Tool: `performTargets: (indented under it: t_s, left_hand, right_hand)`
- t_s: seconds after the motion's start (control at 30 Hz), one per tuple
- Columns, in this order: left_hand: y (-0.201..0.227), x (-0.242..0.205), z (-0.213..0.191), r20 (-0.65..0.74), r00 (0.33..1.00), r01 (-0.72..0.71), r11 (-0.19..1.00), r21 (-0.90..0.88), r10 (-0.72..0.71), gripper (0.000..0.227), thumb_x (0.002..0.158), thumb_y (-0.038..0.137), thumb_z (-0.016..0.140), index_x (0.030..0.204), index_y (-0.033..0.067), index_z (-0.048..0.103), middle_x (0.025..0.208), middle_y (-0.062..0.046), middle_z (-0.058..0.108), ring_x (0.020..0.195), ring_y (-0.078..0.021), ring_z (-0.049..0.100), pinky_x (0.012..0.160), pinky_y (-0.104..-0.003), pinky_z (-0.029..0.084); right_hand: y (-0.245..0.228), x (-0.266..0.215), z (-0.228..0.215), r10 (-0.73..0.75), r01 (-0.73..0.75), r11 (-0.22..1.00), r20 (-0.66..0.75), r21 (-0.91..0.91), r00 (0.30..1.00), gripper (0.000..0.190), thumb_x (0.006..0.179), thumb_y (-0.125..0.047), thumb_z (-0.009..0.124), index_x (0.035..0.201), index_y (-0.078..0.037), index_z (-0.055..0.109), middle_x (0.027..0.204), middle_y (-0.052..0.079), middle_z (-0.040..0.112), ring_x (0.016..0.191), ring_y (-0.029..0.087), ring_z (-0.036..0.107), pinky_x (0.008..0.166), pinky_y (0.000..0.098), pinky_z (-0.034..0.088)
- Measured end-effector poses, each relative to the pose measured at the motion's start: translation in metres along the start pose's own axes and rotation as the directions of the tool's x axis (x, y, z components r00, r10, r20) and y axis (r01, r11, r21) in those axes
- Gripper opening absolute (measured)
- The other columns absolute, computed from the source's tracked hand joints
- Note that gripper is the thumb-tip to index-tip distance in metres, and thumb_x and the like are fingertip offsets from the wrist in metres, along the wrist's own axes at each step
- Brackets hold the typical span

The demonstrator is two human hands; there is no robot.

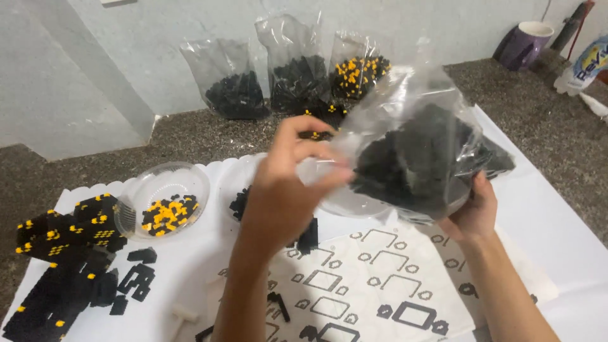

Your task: Assembling small plastic toy components and then handling large bags of parts for packing or inventory.

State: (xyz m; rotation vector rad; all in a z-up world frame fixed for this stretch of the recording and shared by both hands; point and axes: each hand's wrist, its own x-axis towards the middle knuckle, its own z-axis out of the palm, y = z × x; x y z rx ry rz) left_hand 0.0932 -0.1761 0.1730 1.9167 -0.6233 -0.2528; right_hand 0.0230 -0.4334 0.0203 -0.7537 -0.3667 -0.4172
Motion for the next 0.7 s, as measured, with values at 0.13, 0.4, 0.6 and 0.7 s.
performTargets:
  t_s: [0.13, 0.4, 0.6, 0.7]
  left_hand:
    - [-0.015, 0.009, 0.001, -0.125, 0.985, -0.143, 0.967, -0.212, 0.118, 0.037, 0.069, 0.016, 0.073, 0.1, 0.0158, 0.055, 0.082, 0.006, 0.074, 0.105, -0.0108, 0.066, 0.107, -0.037, 0.033]
    - [-0.021, 0.01, 0.001, -0.098, 0.943, -0.334, 0.913, -0.235, 0.319, 0.013, 0.075, 0.012, 0.069, 0.087, 0.0095, 0.066, 0.097, 0.0, 0.071, 0.093, -0.0096, 0.066, 0.098, -0.03, 0.044]
    - [-0.011, 0.008, -0.002, -0.002, 0.981, -0.191, 0.953, -0.234, 0.196, 0.051, 0.074, 0.024, 0.064, 0.123, 0.0154, 0.051, 0.098, 0.001, 0.077, 0.117, -0.016, 0.06, 0.103, -0.036, 0.044]
    - [-0.018, 0.008, -0.018, 0.231, 0.915, -0.29, 0.938, -0.189, 0.329, 0.092, 0.072, 0.057, 0.056, 0.144, 0.0102, 0.024, 0.117, -0.008, 0.07, 0.138, -0.0327, 0.041, 0.111, -0.053, 0.023]
  right_hand:
    - [-0.001, -0.001, -0.016, -0.029, 0.01, 0.973, -0.08, -0.231, 0.996, 0.056, 0.085, -0.043, 0.072, 0.124, -0.007, 0.057, 0.113, 0.009, 0.062, 0.103, 0.025, 0.058, 0.092, 0.0426, 0.048]
    - [-0.01, -0.007, -0.028, -0.114, 0.106, 0.975, -0.03, -0.194, 0.993, 0.039, 0.088, -0.033, 0.071, 0.117, -0.008, 0.063, 0.113, 0.01, 0.067, 0.107, 0.03, 0.062, 0.096, 0.052, 0.048]
    - [-0.011, -0.009, -0.037, -0.079, 0.076, 0.993, -0.028, -0.089, 0.996, 0.034, 0.09, -0.027, 0.07, 0.114, -0.003, 0.067, 0.103, 0.012, 0.071, 0.095, 0.028, 0.067, 0.078, 0.0393, 0.055]
    - [-0.004, -0.009, -0.032, -0.066, 0.062, 0.99, -0.029, -0.124, 0.997, 0.036, 0.092, -0.027, 0.062, 0.119, -0.004, 0.063, 0.115, 0.014, 0.066, 0.108, 0.035, 0.061, 0.096, 0.0571, 0.046]
